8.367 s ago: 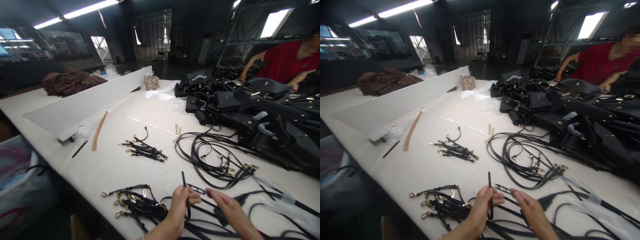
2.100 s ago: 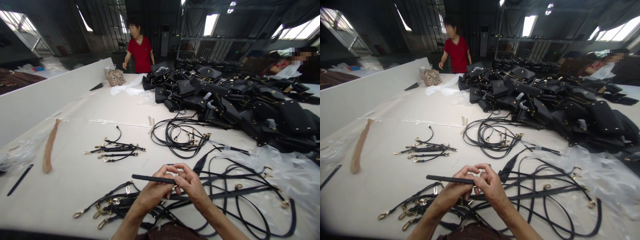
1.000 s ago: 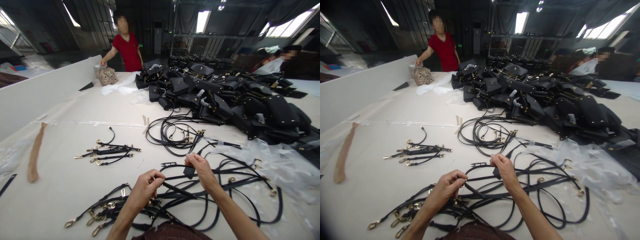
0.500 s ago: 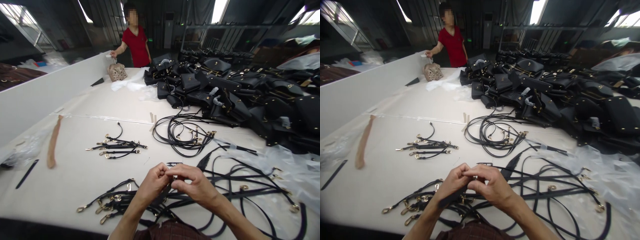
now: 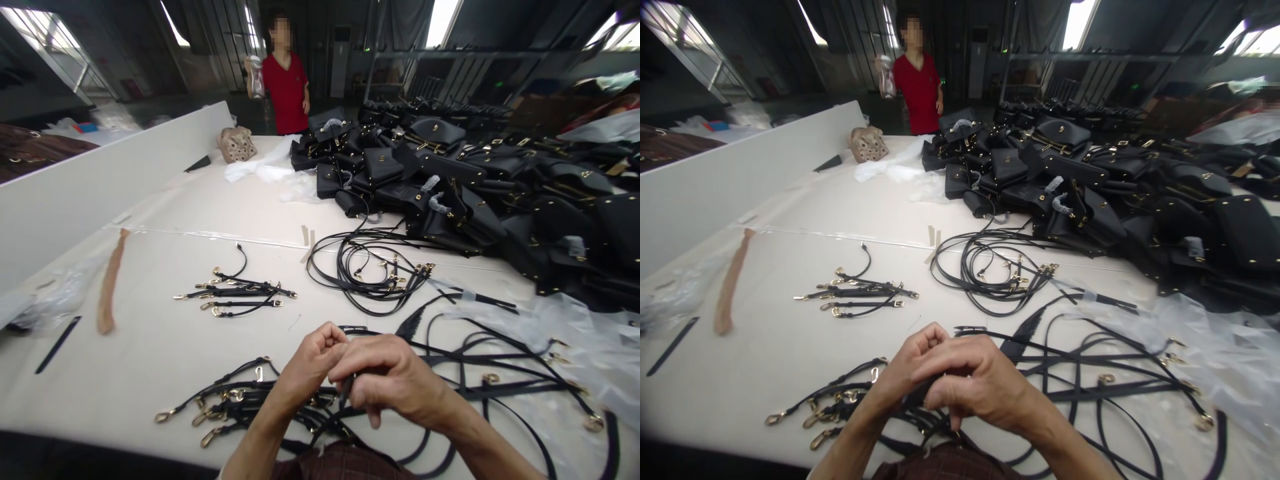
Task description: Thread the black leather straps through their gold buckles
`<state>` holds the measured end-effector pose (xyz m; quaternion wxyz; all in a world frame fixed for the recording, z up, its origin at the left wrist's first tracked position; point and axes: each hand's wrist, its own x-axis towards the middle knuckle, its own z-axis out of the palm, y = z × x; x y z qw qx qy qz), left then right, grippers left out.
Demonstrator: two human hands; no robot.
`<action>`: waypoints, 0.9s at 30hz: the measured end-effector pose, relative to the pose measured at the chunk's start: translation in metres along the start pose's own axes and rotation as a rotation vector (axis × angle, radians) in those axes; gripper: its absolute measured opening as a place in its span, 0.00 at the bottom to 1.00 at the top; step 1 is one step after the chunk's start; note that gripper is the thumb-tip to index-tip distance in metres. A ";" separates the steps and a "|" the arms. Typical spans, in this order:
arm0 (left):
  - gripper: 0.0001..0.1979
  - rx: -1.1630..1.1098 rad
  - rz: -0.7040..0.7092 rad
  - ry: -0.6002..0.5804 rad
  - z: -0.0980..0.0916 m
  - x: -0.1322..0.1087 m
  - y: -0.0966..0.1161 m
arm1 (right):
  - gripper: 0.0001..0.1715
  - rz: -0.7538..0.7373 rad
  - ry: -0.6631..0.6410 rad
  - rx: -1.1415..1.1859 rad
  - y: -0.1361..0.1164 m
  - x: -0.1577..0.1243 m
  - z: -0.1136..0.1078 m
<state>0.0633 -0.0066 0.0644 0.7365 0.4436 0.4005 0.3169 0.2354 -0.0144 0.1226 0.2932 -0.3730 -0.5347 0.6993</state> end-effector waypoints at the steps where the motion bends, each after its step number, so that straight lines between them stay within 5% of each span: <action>1: 0.13 -0.010 0.026 -0.017 0.000 -0.002 0.002 | 0.12 0.029 0.056 0.031 -0.002 -0.002 -0.005; 5: 0.17 0.014 0.127 0.055 0.000 -0.013 0.006 | 0.18 0.083 0.246 -0.145 -0.006 -0.007 -0.029; 12: 0.09 0.250 0.167 0.233 0.008 -0.021 0.002 | 0.17 0.218 0.182 -0.501 -0.003 -0.011 -0.039; 27: 0.08 0.374 0.312 0.259 0.012 -0.029 0.004 | 0.14 0.212 0.084 -0.490 -0.010 -0.003 -0.031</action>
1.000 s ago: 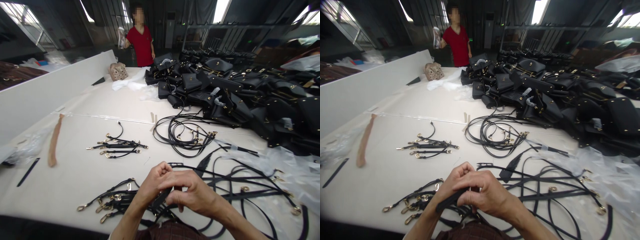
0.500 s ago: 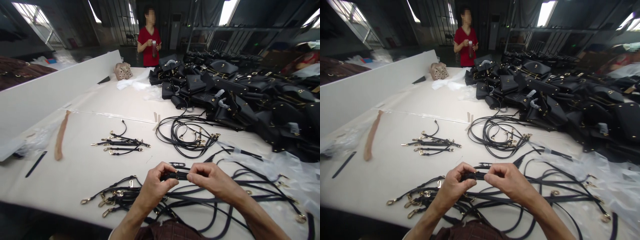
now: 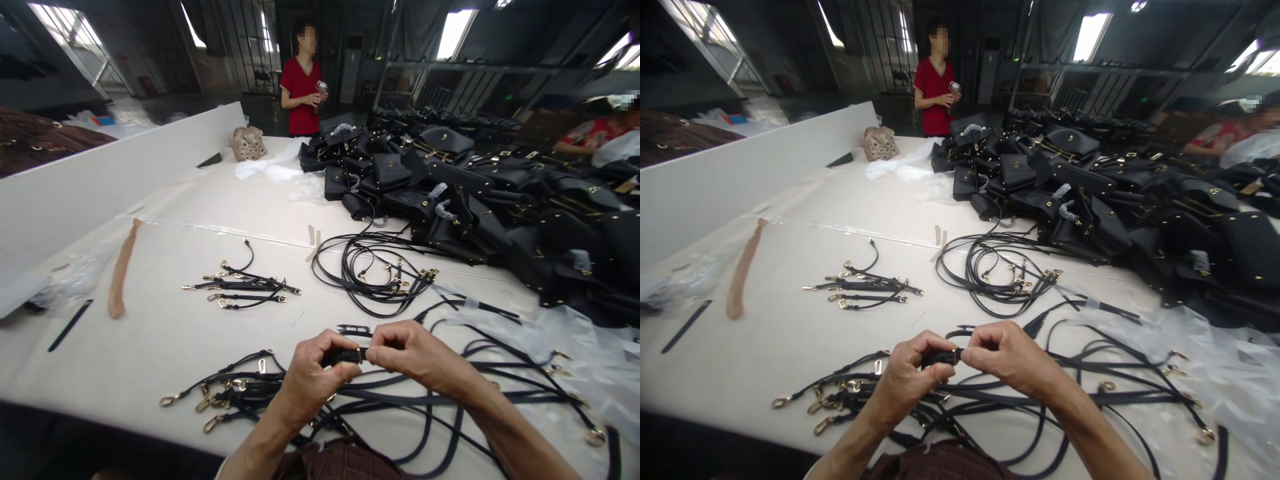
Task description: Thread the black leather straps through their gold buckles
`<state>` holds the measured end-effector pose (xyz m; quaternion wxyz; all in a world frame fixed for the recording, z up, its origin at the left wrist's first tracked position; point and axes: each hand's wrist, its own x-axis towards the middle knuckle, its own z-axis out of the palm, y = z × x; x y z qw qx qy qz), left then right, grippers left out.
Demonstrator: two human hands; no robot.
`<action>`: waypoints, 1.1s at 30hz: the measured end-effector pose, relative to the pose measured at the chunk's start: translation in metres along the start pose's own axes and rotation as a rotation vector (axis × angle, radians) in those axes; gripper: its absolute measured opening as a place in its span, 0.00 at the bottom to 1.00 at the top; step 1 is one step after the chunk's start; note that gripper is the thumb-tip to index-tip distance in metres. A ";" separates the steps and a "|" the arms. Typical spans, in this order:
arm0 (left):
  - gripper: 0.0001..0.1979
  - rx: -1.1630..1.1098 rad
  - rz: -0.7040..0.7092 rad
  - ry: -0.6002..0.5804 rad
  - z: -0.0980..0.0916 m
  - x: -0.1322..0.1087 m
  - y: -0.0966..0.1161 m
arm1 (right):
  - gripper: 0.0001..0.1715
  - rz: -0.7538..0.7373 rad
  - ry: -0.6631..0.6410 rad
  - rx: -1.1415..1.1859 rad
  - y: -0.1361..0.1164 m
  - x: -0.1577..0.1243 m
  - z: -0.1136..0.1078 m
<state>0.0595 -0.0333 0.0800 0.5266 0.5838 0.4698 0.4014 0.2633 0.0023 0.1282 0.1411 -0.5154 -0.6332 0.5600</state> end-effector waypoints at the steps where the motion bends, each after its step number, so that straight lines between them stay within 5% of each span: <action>1: 0.07 0.018 0.010 0.001 0.000 0.000 0.000 | 0.14 -0.008 -0.008 0.013 0.001 0.001 0.000; 8: 0.10 0.158 0.282 0.048 0.000 0.002 -0.002 | 0.16 0.054 -0.022 0.034 0.002 -0.001 0.002; 13: 0.09 0.187 0.146 0.104 0.000 -0.001 -0.004 | 0.16 0.025 0.023 -0.035 -0.001 -0.003 0.004; 22: 0.08 0.229 0.267 0.020 0.006 -0.001 -0.008 | 0.15 -0.016 -0.040 0.076 0.012 0.002 0.015; 28: 0.07 0.051 -0.009 -0.033 0.002 0.002 -0.004 | 0.08 -0.014 0.071 -0.070 0.013 -0.003 0.012; 31: 0.09 -0.151 -0.190 -0.094 0.001 0.006 -0.007 | 0.25 -0.237 0.237 -0.319 0.006 -0.007 0.007; 33: 0.13 -0.307 -0.227 -0.119 0.002 0.008 -0.011 | 0.27 -0.418 0.231 -0.381 0.005 -0.007 0.009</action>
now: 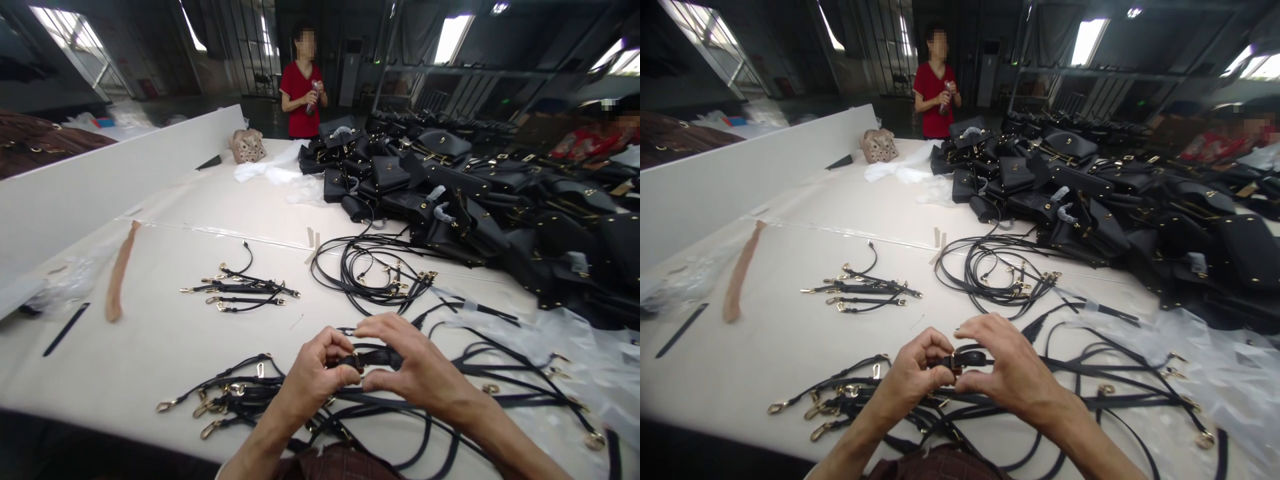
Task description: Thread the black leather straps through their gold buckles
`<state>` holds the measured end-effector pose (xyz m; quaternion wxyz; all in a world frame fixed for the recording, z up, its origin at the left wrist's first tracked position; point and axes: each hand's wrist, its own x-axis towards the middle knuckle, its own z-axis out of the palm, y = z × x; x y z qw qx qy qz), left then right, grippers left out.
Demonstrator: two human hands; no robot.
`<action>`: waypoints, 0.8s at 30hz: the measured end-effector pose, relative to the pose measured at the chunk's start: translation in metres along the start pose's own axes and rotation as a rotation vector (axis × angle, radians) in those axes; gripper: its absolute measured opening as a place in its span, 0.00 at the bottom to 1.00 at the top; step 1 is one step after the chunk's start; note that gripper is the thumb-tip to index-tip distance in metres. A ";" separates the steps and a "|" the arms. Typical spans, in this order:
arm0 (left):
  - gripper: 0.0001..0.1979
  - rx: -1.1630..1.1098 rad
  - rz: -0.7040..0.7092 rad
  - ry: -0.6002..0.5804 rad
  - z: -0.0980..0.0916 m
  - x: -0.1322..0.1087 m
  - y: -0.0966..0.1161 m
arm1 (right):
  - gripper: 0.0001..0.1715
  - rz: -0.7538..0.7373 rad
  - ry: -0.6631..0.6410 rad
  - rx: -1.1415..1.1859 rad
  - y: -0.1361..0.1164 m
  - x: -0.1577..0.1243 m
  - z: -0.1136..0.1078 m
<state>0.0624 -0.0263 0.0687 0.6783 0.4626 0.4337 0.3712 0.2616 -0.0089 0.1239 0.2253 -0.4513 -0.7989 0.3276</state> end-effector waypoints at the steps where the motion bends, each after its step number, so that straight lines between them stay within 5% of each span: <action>1: 0.14 -0.065 0.004 -0.017 0.000 0.001 -0.001 | 0.23 -0.064 -0.005 0.014 0.000 0.000 0.003; 4: 0.14 -0.057 0.106 -0.014 -0.004 0.003 -0.002 | 0.11 -0.134 0.044 0.066 0.004 0.000 0.016; 8: 0.14 0.418 0.305 0.168 -0.011 0.001 -0.001 | 0.08 -0.177 0.168 0.048 0.007 0.000 0.023; 10: 0.19 0.537 0.272 0.110 -0.010 0.001 -0.002 | 0.07 -0.198 0.184 0.063 0.006 0.001 0.023; 14: 0.20 0.416 0.140 -0.105 -0.004 0.004 -0.001 | 0.07 -0.229 0.205 0.118 0.005 0.001 0.025; 24: 0.24 0.030 -0.004 -0.179 0.006 -0.001 -0.006 | 0.07 -0.029 0.049 0.072 -0.006 -0.003 0.021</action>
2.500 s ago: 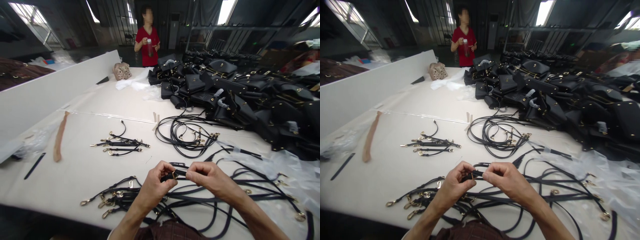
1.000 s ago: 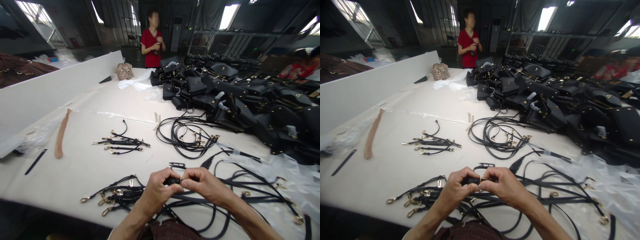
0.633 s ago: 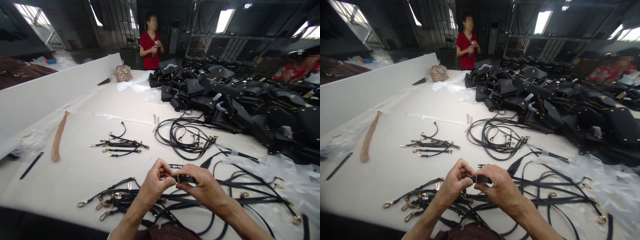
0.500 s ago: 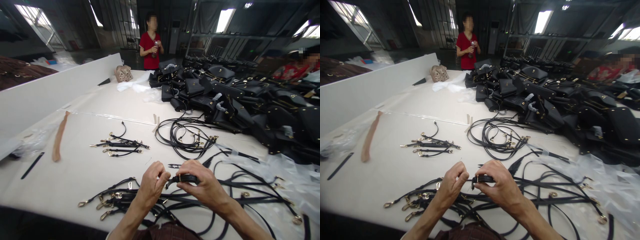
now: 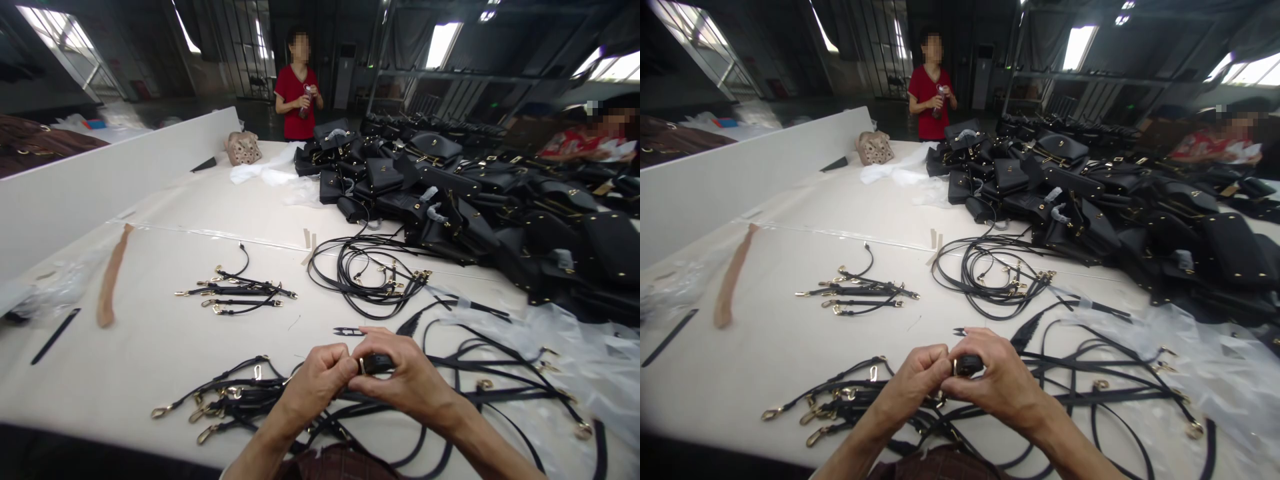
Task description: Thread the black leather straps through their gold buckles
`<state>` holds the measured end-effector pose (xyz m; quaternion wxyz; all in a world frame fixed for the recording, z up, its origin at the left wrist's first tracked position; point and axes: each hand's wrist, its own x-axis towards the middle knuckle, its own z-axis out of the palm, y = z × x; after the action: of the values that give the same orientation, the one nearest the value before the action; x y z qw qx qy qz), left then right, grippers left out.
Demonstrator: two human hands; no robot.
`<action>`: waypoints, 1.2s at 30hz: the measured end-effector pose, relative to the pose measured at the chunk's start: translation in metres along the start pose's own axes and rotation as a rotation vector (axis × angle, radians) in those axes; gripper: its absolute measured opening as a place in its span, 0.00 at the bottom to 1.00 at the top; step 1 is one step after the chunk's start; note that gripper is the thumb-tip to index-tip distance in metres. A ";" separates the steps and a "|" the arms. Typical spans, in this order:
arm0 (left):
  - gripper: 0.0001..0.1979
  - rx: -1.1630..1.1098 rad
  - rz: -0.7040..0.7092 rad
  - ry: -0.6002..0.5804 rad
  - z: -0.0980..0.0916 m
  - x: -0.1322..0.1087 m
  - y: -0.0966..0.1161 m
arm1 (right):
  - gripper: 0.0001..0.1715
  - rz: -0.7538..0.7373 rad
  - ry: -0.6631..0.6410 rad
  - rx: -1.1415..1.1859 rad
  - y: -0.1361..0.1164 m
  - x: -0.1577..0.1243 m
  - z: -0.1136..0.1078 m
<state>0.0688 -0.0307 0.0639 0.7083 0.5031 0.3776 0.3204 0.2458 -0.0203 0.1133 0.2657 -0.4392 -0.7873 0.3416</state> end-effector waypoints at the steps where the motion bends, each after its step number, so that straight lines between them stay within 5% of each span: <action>1: 0.24 -0.076 -0.010 0.020 0.002 0.000 -0.002 | 0.05 0.007 0.032 -0.023 -0.003 0.001 -0.002; 5: 0.23 -0.376 0.021 0.163 -0.003 -0.006 -0.013 | 0.03 0.145 0.143 -0.024 -0.005 0.002 -0.017; 8: 0.23 -0.395 0.019 0.242 -0.021 -0.015 -0.024 | 0.04 0.304 0.163 0.074 -0.001 -0.002 -0.030; 12: 0.23 -0.078 -0.032 0.208 -0.041 -0.023 -0.027 | 0.06 0.319 0.089 0.219 0.004 -0.006 -0.032; 15: 0.17 0.162 0.082 0.173 -0.039 -0.022 -0.009 | 0.08 0.300 0.020 0.272 0.001 -0.004 -0.027; 18: 0.19 0.207 0.152 -0.029 -0.027 -0.017 0.011 | 0.10 0.332 -0.029 0.329 -0.005 -0.002 -0.027; 21: 0.25 0.169 0.064 -0.193 -0.016 -0.011 0.018 | 0.16 0.394 -0.134 0.391 -0.009 -0.002 -0.033; 25: 0.20 0.291 0.015 -0.098 -0.016 -0.011 0.016 | 0.12 0.434 -0.256 0.257 0.000 -0.010 -0.036; 29: 0.12 0.521 0.044 -0.020 -0.026 -0.016 0.018 | 0.12 0.490 -0.194 0.199 0.020 -0.019 -0.031; 36: 0.13 0.648 0.085 0.027 -0.037 -0.022 0.014 | 0.14 0.472 -0.302 0.090 0.037 -0.023 -0.022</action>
<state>0.0247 -0.0280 0.0741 0.4922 0.7134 0.4479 0.2197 0.2916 -0.0196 0.0956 0.0778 -0.5424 -0.6778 0.4902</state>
